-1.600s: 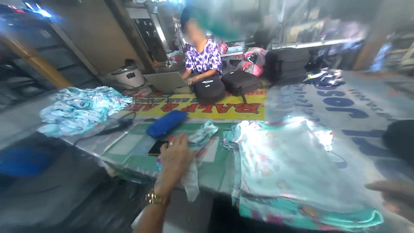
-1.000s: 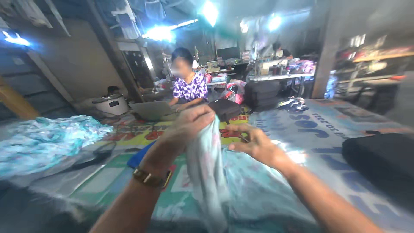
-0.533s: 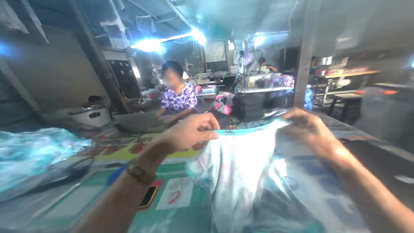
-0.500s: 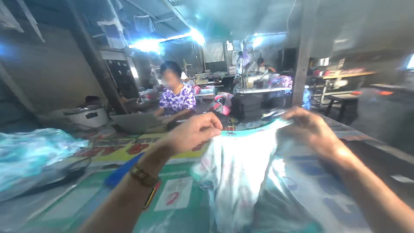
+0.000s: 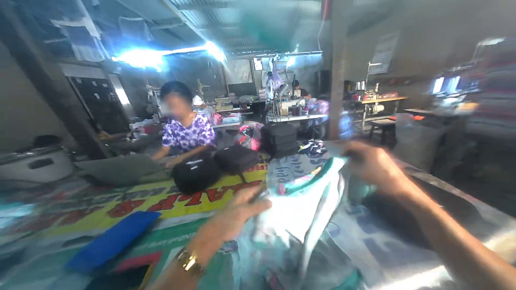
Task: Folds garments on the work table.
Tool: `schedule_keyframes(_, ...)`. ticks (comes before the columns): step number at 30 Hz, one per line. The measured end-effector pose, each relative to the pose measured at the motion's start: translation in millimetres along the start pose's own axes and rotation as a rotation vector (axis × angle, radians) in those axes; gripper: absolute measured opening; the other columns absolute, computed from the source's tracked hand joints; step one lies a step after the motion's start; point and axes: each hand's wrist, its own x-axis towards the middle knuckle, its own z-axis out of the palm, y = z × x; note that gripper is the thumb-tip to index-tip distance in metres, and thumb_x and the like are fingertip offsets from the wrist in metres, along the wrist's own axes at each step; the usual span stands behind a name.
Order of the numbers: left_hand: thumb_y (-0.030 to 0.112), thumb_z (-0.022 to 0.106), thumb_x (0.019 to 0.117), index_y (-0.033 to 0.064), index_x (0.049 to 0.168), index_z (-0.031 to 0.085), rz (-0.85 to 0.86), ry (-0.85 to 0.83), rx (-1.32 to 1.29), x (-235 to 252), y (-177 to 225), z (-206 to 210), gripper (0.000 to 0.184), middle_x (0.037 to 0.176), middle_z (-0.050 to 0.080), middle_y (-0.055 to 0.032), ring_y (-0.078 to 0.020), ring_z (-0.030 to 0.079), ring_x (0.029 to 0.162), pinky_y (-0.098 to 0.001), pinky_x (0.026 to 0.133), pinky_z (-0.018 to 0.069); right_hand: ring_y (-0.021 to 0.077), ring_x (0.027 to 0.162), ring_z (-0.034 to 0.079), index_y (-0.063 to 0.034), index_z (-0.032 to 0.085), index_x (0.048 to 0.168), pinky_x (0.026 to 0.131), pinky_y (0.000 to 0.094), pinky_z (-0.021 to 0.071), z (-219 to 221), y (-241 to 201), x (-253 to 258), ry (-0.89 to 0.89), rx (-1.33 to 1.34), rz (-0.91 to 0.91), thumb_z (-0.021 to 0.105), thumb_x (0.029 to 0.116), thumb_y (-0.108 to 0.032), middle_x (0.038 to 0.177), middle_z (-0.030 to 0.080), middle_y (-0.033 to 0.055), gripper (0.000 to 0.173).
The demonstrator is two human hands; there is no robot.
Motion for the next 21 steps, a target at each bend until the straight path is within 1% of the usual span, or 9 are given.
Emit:
schedule_keyframes(2,0.022,0.059,0.0996,0.0132,0.112,0.071,0.037,0.039,0.0,2.7,16.8,-9.4,0.019,0.092,0.072,0.002,-0.0062,0.069,0.079,-0.0244,0.071,0.0599,0.0117,0.073,0.066,-0.0101,0.071,0.102,0.069,0.038,0.057,-7.0,9.8,0.1,0.039,0.057,0.061,0.072,0.0922,-0.007,0.086,0.07,0.0024,0.011)
schedule_keyframes(6,0.017,0.053,0.1022,0.0115,0.1,0.07,0.123,0.106,0.118,10.6,37.6,-24.2,0.019,0.09,0.07,0.0002,-0.0078,0.067,0.082,-0.0265,0.076,0.0587,0.0086,0.065,0.061,-0.0057,0.067,0.1,0.062,0.0286,0.0541,-21.7,4.9,1.6,0.049,0.186,0.108,0.069,0.093,-0.002,0.081,0.066,0.0033,0.008)
schedule_keyframes(9,0.011,0.058,0.1008,0.009,0.101,0.069,0.168,0.218,0.198,18.2,60.4,-28.2,0.011,0.089,0.069,-0.0038,-0.0114,0.066,0.077,-0.0289,0.071,0.0577,0.0086,0.063,0.058,-0.0056,0.065,0.103,0.058,0.0264,0.0521,-32.4,-8.7,9.5,0.096,0.251,0.041,0.065,0.0939,0.0,0.082,0.063,0.0032,0.011)
schedule_keyframes(12,0.014,0.063,0.1001,0.0112,0.103,0.066,0.364,0.373,0.38,24.9,90.7,-35.1,0.005,0.085,0.068,0.0009,-0.006,0.064,0.069,-0.0242,0.062,0.0569,0.0047,0.069,0.062,-0.011,0.065,0.108,0.058,0.0203,0.0546,-44.1,-20.9,20.8,-0.004,0.323,-0.058,0.069,0.0924,-0.007,0.088,0.066,-0.0016,0.017)
schedule_keyframes(14,0.01,0.063,0.0985,0.0057,0.107,0.062,0.54,0.452,0.629,32.3,105.3,-47.2,0.01,0.09,0.066,0.0,-0.004,0.063,0.076,-0.0228,0.069,0.0561,0.0097,0.07,0.065,-0.0079,0.072,0.098,0.062,0.0277,0.0574,-41.1,-17.9,30.8,-0.201,0.178,-0.08,0.077,0.0885,-0.009,0.084,0.069,0.0015,0.011)
schedule_keyframes(15,0.008,0.062,0.0984,0.0002,0.109,0.061,0.577,0.475,0.77,36.0,108.1,-53.2,0.014,0.095,0.064,-0.0059,-0.0077,0.062,0.081,-0.0266,0.075,0.0547,0.0166,0.076,0.064,-0.0054,0.074,0.096,0.069,0.0377,0.0558,-35.2,-11.2,36.5,-0.296,0.055,-0.093,0.078,0.0883,-0.01,0.087,0.067,0.0055,0.01)
schedule_keyframes(17,0.009,0.059,0.1005,-0.0025,0.114,0.056,0.544,0.523,0.925,38.1,109.4,-61.5,0.018,0.097,0.063,-0.0113,-0.0111,0.061,0.084,-0.0307,0.077,0.053,0.025,0.083,0.066,-0.0024,0.073,0.101,0.077,0.0504,0.0551,-30.1,-6.8,43.5,-0.319,-0.078,-0.107,0.074,0.0917,-0.009,0.093,0.068,0.0128,0.011)
schedule_keyframes(18,0.011,0.058,0.1018,-0.0022,0.116,0.054,0.533,0.554,0.939,35.9,110.4,-63.3,0.02,0.095,0.061,-0.0099,-0.009,0.058,0.081,-0.0284,0.075,0.0511,0.0221,0.077,0.063,-0.0017,0.07,0.102,0.073,0.0469,0.054,-32.5,-12.6,42.9,-0.259,-0.056,-0.081,0.072,0.094,-0.008,0.089,0.067,0.0121,0.01)
schedule_keyframes(21,0.017,0.053,0.1045,0.0013,0.119,0.052,0.539,0.662,0.95,18.3,114.3,-59.4,0.021,0.095,0.062,-0.0045,-0.0011,0.059,0.081,-0.0222,0.075,0.0514,0.0046,0.061,0.055,-0.0084,0.062,0.109,0.056,0.0222,0.0505,-40.5,-32.3,26.1,-0.022,0.168,0.017,0.062,0.1009,-0.012,0.082,0.061,0.0007,0.009)
